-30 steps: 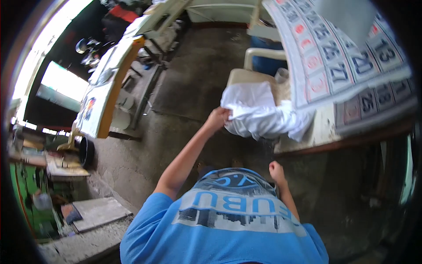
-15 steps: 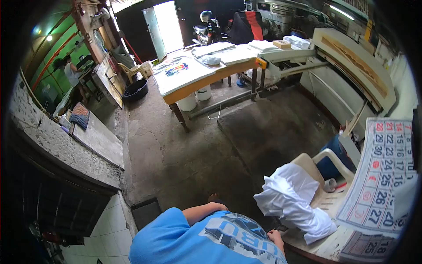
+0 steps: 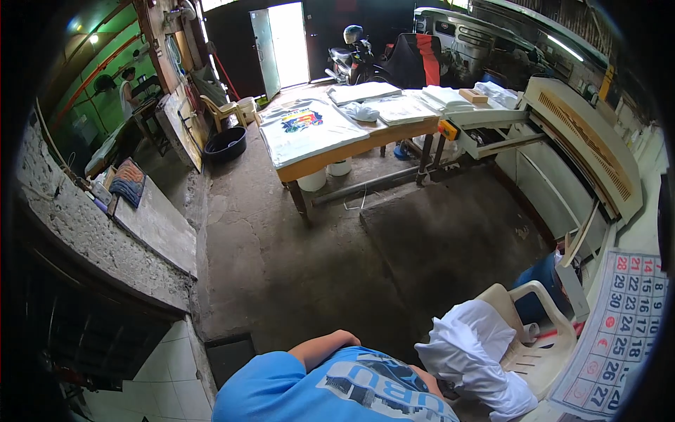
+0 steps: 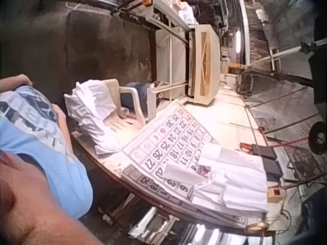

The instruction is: Operating a heat press to transfer designs onto t-shirts and folding the finished garments.

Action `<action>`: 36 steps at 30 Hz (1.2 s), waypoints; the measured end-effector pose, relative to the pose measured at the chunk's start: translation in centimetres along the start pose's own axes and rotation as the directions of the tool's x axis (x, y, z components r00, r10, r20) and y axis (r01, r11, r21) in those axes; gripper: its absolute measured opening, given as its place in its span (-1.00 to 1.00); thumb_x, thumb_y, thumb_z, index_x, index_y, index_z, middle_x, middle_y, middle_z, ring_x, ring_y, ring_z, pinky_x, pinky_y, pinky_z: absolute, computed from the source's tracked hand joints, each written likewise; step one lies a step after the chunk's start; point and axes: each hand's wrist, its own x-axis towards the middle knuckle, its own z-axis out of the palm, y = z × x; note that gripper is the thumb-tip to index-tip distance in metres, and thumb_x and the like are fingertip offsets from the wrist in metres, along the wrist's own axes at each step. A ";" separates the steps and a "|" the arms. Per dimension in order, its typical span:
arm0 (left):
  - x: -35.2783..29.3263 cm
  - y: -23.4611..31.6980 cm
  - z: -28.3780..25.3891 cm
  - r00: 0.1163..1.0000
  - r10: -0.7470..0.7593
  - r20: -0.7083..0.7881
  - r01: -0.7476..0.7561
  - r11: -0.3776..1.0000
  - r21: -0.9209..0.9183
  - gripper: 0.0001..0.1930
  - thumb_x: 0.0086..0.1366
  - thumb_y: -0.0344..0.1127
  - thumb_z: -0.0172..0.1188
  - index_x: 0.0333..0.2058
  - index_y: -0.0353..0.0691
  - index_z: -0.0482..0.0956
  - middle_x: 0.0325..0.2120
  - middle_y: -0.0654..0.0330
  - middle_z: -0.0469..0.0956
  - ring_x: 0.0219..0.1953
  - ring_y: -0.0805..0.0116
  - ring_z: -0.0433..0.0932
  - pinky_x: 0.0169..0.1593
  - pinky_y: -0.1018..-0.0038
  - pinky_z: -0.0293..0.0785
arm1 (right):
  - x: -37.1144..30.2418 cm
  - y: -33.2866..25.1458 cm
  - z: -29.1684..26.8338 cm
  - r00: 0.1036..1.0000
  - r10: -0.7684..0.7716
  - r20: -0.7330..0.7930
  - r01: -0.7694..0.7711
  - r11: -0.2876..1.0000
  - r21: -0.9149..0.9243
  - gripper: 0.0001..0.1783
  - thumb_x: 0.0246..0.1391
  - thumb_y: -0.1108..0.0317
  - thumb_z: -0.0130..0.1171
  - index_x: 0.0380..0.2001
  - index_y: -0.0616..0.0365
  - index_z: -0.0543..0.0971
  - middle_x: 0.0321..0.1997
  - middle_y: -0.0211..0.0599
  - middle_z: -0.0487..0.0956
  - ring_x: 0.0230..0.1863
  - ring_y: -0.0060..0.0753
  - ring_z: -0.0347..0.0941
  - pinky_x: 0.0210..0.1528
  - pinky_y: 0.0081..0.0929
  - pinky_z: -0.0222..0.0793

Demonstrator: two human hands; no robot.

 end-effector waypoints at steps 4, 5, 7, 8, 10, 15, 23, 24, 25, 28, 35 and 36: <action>-8.6 3.2 -1.9 0.991 -0.079 0.108 0.074 0.996 0.052 -0.62 0.10 -0.08 0.07 -0.12 -0.06 0.48 -0.17 0.29 0.47 -0.15 0.40 0.41 -0.03 0.36 0.28 | 2.6 -3.3 0.5 0.990 0.018 0.139 -0.035 0.992 0.121 -0.33 -0.04 -0.07 0.01 0.06 0.14 0.28 0.07 -0.17 0.34 0.08 -0.33 0.26 0.06 -0.44 0.18; -10.8 4.1 -2.1 0.985 -0.112 0.130 0.108 0.994 0.033 -0.60 0.11 -0.06 0.07 -0.10 -0.08 0.46 -0.13 0.29 0.45 -0.10 0.38 0.39 0.00 0.34 0.27 | 3.2 -3.9 0.7 0.985 0.021 0.171 -0.049 0.986 0.159 -0.29 -0.04 -0.09 0.01 0.09 0.14 0.24 0.10 -0.16 0.32 0.10 -0.32 0.23 0.08 -0.44 0.16; -12.8 4.1 -2.9 0.991 -0.133 0.030 0.133 0.991 0.007 -0.62 0.12 -0.06 0.05 -0.12 -0.10 0.48 -0.13 0.30 0.45 -0.12 0.38 0.40 -0.01 0.35 0.27 | 4.8 -5.2 0.5 0.983 0.082 0.163 -0.100 0.990 0.101 -0.17 -0.03 -0.17 -0.06 0.18 0.12 0.05 0.23 -0.17 0.11 0.23 -0.24 0.03 0.17 -0.39 0.03; -12.5 3.6 -3.7 0.989 -0.141 0.047 0.141 0.990 0.013 -0.61 0.12 -0.04 0.05 -0.12 -0.10 0.47 -0.13 0.29 0.46 -0.12 0.37 0.41 -0.02 0.34 0.28 | 5.5 -5.9 0.4 0.997 0.042 0.071 -0.043 0.999 0.022 -0.17 -0.03 -0.19 -0.09 0.18 0.12 0.05 0.25 -0.16 0.08 0.26 -0.23 -0.03 0.20 -0.35 -0.01; -11.1 2.8 -5.1 0.982 -0.163 0.090 0.159 0.986 0.045 -0.60 0.12 -0.02 0.04 -0.12 -0.09 0.47 -0.13 0.29 0.46 -0.14 0.35 0.41 -0.03 0.31 0.29 | 6.3 -6.8 0.0 0.999 -0.033 -0.036 0.029 0.995 -0.100 -0.15 -0.03 -0.22 -0.12 0.19 0.12 0.04 0.29 -0.16 -0.04 0.30 -0.19 -0.15 0.24 -0.26 -0.10; -7.9 1.0 -9.3 0.960 -0.215 0.178 0.200 0.975 0.098 -0.58 0.12 0.04 0.03 -0.12 -0.07 0.47 -0.14 0.26 0.46 -0.18 0.30 0.43 -0.06 0.25 0.32 | 2.9 -14.8 -1.0 0.993 0.116 0.012 -0.107 0.941 -0.322 -0.13 -0.09 -0.26 -0.08 0.16 0.13 0.12 0.23 -0.17 0.11 0.18 -0.10 0.11 0.02 -0.14 0.24; -15.4 12.4 -9.4 0.954 -0.263 0.144 0.122 0.778 0.616 -0.58 0.13 0.01 -0.04 -0.20 -0.17 0.51 -0.24 0.09 0.51 -0.23 0.14 0.50 -0.26 0.20 0.46 | 8.0 -10.2 -2.5 0.997 0.006 0.073 0.016 0.955 -0.295 -0.17 -0.22 -0.30 0.06 0.03 0.05 0.34 0.10 -0.08 0.31 -0.04 -0.08 0.37 -0.27 -0.29 0.46; -15.1 13.0 -9.5 0.964 -0.236 0.123 0.107 0.766 0.634 -0.60 0.11 -0.04 -0.02 -0.24 -0.23 0.53 -0.29 0.07 0.52 -0.31 0.13 0.52 -0.31 0.23 0.48 | 8.4 -9.8 -2.7 0.996 -0.061 0.067 0.075 0.972 -0.224 -0.19 -0.24 -0.29 0.08 -0.03 0.10 0.40 -0.02 -0.09 0.42 -0.17 -0.15 0.45 -0.30 -0.30 0.46; -14.8 13.9 -9.5 0.964 -0.236 0.123 0.107 0.768 0.632 -0.60 0.11 -0.04 -0.02 -0.24 -0.23 0.53 -0.29 0.07 0.52 -0.31 0.13 0.52 -0.31 0.23 0.48 | 8.2 -9.9 -3.5 0.996 -0.061 0.069 0.075 0.971 -0.226 -0.19 -0.24 -0.29 0.08 -0.03 0.10 0.40 -0.02 -0.09 0.42 -0.17 -0.15 0.45 -0.30 -0.30 0.46; -14.1 17.4 -10.0 0.979 -0.176 0.101 0.056 0.713 0.699 -0.59 0.10 -0.06 -0.01 -0.27 -0.30 0.52 -0.31 0.03 0.52 -0.31 0.12 0.52 -0.30 0.26 0.48 | 8.2 -11.1 -6.7 0.980 0.103 0.167 -0.063 0.972 -0.228 -0.30 -0.19 -0.17 0.10 -0.06 0.11 0.43 -0.06 -0.18 0.45 -0.13 -0.25 0.42 -0.21 -0.36 0.40; -10.2 22.5 -13.1 0.939 -0.315 0.137 0.154 0.741 0.653 -0.58 0.12 -0.08 0.01 -0.30 -0.40 0.51 -0.31 -0.04 0.51 -0.30 0.10 0.53 -0.26 0.26 0.51 | 7.0 -16.4 -13.9 0.952 0.087 0.294 -0.076 0.996 -0.051 -0.43 -0.15 -0.11 0.11 -0.26 0.19 0.54 -0.37 -0.25 0.56 -0.41 -0.32 0.50 -0.41 -0.36 0.45; -9.4 23.6 -13.4 0.939 -0.315 0.135 0.152 0.736 0.659 -0.58 0.12 -0.08 0.01 -0.30 -0.40 0.51 -0.31 -0.04 0.51 -0.30 0.10 0.53 -0.26 0.26 0.51 | 6.5 -16.2 -14.6 0.956 0.055 0.289 -0.059 0.998 0.005 -0.47 -0.12 -0.04 0.13 -0.24 0.20 0.53 -0.39 -0.30 0.56 -0.47 -0.39 0.49 -0.44 -0.40 0.43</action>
